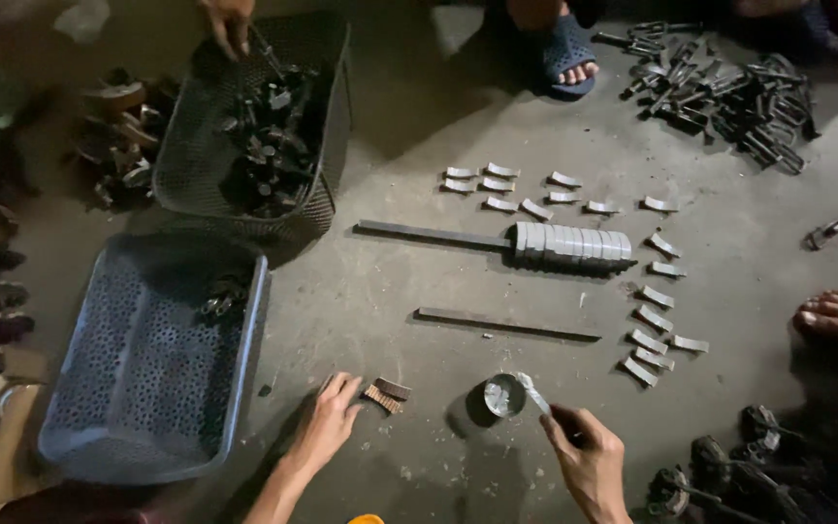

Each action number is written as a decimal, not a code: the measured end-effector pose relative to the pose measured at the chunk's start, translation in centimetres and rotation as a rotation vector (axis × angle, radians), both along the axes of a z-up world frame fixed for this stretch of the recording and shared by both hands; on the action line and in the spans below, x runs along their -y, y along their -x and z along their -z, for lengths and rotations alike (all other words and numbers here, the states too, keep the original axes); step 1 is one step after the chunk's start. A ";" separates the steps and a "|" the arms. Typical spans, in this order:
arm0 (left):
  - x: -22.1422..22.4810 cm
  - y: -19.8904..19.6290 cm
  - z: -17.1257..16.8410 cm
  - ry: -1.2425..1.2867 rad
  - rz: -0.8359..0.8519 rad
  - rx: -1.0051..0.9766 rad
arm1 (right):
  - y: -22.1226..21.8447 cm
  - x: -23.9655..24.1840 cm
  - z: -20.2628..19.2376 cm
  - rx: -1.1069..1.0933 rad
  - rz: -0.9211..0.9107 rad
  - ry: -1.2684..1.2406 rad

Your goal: Applying paste to small metal components and organizing them on the floor

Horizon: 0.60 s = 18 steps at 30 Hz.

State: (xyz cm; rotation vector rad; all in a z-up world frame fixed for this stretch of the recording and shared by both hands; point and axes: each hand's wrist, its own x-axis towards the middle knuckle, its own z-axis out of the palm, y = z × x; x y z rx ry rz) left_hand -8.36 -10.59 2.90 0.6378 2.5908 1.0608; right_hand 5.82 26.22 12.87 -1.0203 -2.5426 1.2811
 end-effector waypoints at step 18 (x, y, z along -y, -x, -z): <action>-10.3 -3.0 -7.3 -0.384 -0.447 0.240 | 1.7 -1.8 -5.8 -0.307 -0.117 0.127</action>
